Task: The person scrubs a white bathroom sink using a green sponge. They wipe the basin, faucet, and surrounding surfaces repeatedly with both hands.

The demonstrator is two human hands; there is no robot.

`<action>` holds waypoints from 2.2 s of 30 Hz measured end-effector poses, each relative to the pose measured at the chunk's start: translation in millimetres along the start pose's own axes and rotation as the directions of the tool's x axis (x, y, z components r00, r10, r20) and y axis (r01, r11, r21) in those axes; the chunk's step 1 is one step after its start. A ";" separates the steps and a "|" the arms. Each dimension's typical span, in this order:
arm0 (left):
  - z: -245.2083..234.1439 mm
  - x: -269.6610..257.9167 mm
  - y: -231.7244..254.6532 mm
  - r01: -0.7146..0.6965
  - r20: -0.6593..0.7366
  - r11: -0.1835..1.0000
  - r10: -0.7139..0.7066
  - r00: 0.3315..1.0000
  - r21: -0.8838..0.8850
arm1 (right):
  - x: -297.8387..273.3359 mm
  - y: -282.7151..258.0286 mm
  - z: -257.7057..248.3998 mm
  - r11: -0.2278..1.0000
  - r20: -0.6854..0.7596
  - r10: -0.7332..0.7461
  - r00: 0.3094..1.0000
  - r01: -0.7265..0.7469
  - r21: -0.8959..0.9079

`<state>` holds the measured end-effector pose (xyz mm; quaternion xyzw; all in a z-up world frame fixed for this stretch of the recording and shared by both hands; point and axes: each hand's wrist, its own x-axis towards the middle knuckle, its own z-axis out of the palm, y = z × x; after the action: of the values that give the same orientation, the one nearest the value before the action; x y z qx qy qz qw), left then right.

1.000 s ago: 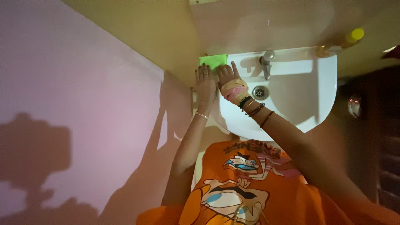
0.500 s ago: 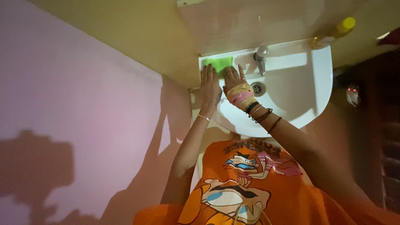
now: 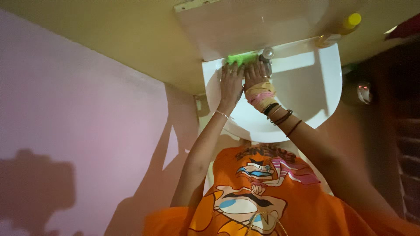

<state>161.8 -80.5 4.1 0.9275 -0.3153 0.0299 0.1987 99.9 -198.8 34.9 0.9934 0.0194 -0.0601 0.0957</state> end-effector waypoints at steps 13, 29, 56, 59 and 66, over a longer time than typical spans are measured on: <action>-31.8 -23.0 -53.2 0.046 0.044 0.989 -0.053 0.998 0.140 | 24.2 -29.8 -11.3 0.949 -0.227 -0.179 0.957 0.230 0.218; -23.9 -78.8 -66.5 0.127 -0.068 0.990 -0.122 0.990 0.066 | 6.8 -51.3 -7.4 0.903 -0.195 -0.274 0.942 0.321 0.286; -41.3 -23.7 -97.2 0.183 0.035 0.978 -0.181 0.983 -0.100 | 49.4 -50.9 -3.7 0.936 -0.056 -0.242 0.969 0.248 0.251; -44.0 -34.4 -95.9 0.097 -0.069 0.989 -0.105 0.992 -0.109 | 50.8 -54.2 0.5 0.921 -0.070 -0.214 0.974 0.225 0.318; -53.2 -75.4 -58.7 0.250 0.078 0.968 -0.250 0.965 0.019 | 22.4 -57.8 1.2 0.807 -0.114 -0.237 0.965 0.261 0.530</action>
<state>140.3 25.8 18.9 0.9611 -0.2034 -0.0311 0.1842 119.1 -141.7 20.1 0.9697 0.1338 -0.0543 -0.1972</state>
